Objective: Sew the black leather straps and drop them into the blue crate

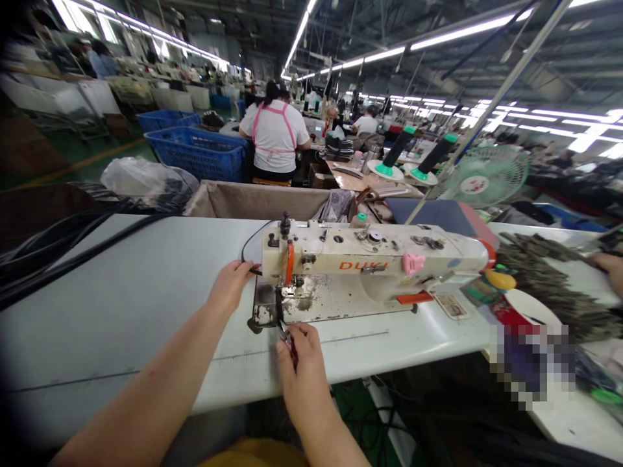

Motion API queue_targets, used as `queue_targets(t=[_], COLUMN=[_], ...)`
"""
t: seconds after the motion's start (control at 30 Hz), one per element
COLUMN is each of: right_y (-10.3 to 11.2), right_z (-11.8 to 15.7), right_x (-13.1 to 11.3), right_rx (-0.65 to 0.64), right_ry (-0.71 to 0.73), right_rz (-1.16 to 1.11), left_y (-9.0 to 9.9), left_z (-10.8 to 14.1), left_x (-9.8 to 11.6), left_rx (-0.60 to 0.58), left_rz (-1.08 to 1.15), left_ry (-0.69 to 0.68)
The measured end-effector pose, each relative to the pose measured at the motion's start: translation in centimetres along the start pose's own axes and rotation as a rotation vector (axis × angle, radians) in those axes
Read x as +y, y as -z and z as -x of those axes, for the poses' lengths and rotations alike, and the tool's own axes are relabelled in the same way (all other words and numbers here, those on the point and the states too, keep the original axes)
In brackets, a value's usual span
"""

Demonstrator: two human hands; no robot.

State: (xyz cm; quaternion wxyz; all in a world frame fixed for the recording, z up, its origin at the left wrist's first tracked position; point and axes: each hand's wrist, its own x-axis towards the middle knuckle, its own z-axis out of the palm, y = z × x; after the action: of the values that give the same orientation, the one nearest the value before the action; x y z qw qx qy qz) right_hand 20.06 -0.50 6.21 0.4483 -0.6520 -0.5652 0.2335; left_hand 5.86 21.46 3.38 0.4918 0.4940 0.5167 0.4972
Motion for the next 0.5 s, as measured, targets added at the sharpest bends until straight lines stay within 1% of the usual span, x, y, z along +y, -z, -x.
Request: queue_targets(t=[0.1,0.2,0.3,0.4,0.5], right_y=[-0.2,-1.0,-2.5,-4.2,-5.7], right_z=[-0.7,-1.5,-2.2,-3.0,-4.2], right_x=[-1.2,-2.0,-2.2,-2.0,-1.6], right_rx=[-0.082,-0.222,-0.348,-0.389,-0.405], right_ry=[-0.019,-0.131,-0.276,-0.42,-0.492], right_rz=[-0.068,-0.213,-0.424,-0.61,-0.711], left_y=[1.3,3.0,4.7,6.3,7.5], left_z=[1.5,3.3,5.2,7.1,8.9], left_x=[0.3,0.6,0.5,0.5,0.7], left_rx=[0.026,0.029,0.022,0.034,0.058], left_rz=[0.161,0.236,0.237,0.195,0.128], left_ry=[0.027,0.04,0.052,0.057,0.027])
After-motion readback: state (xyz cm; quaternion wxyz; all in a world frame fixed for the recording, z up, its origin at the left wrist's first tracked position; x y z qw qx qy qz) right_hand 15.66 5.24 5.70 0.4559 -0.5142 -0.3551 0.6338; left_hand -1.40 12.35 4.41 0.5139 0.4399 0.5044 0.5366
